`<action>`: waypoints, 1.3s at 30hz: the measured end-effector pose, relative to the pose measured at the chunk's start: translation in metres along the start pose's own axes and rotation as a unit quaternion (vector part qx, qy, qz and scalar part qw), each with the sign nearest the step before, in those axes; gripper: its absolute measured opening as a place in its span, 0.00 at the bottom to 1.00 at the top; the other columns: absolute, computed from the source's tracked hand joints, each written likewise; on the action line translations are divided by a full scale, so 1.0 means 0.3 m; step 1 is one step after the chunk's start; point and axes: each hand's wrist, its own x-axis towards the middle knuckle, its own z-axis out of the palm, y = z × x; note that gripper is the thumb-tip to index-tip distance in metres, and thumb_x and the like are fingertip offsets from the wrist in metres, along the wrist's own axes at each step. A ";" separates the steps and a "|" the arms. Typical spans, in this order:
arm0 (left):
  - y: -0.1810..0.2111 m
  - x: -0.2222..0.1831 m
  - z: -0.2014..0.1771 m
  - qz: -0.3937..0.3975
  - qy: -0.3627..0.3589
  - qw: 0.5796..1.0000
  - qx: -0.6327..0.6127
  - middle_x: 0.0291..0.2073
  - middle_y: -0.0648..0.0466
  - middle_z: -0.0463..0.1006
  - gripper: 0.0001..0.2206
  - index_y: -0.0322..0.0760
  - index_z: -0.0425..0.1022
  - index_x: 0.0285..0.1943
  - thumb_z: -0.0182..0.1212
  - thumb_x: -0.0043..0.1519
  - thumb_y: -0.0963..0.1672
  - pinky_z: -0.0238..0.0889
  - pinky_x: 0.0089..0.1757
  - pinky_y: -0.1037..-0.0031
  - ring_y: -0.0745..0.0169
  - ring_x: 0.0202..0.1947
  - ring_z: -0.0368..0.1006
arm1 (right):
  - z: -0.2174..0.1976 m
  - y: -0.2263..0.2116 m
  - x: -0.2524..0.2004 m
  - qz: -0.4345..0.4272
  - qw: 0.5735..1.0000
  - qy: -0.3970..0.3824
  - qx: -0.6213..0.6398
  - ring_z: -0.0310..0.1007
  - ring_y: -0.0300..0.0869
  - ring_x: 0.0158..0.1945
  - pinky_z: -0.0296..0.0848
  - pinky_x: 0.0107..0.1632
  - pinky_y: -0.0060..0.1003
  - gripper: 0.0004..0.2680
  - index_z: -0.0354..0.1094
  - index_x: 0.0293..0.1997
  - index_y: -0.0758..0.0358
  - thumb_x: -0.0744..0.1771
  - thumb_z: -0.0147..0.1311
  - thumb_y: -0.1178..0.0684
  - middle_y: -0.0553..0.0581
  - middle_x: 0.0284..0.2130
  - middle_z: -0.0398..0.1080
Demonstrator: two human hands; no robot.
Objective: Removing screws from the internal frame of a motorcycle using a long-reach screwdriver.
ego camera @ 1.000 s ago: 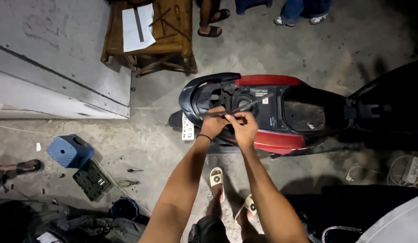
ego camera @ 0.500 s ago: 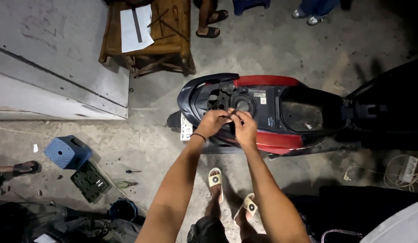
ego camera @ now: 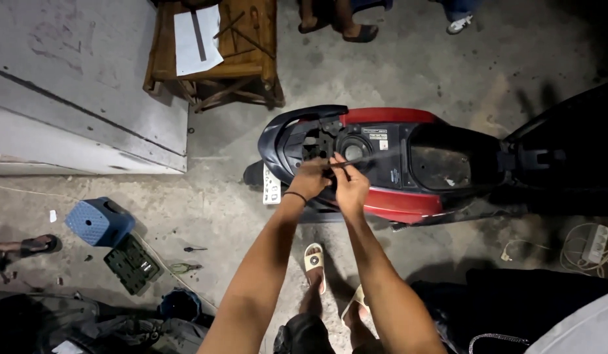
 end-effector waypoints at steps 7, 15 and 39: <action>-0.119 0.105 0.177 -0.140 0.000 0.989 0.041 0.36 0.49 0.84 0.10 0.41 0.81 0.44 0.68 0.54 0.44 0.77 0.44 0.65 0.50 0.45 0.81 | -0.026 0.005 0.013 -0.065 0.995 -0.043 -0.069 0.77 0.50 0.53 0.77 0.56 0.43 0.09 0.79 0.53 0.45 0.71 0.53 0.49 0.56 0.47 0.79; -0.062 0.056 0.115 -0.119 0.003 0.993 0.008 0.39 0.49 0.82 0.08 0.40 0.79 0.42 0.66 0.61 0.47 0.78 0.44 0.61 0.50 0.44 0.81 | -0.013 0.060 0.034 -0.041 0.998 0.012 0.056 0.80 0.47 0.40 0.81 0.42 0.37 0.07 0.78 0.47 0.67 0.71 0.53 0.57 0.66 0.36 0.80; 0.058 0.117 0.152 -0.266 0.054 0.650 -0.710 0.16 0.63 0.55 0.22 0.44 0.63 0.25 0.54 0.68 0.56 0.46 0.14 0.83 0.70 0.15 0.59 | -0.013 0.067 0.292 0.062 0.904 -0.067 0.417 0.58 0.38 0.23 0.68 0.34 0.38 0.06 0.67 0.29 0.63 0.67 0.55 0.62 0.56 0.25 0.65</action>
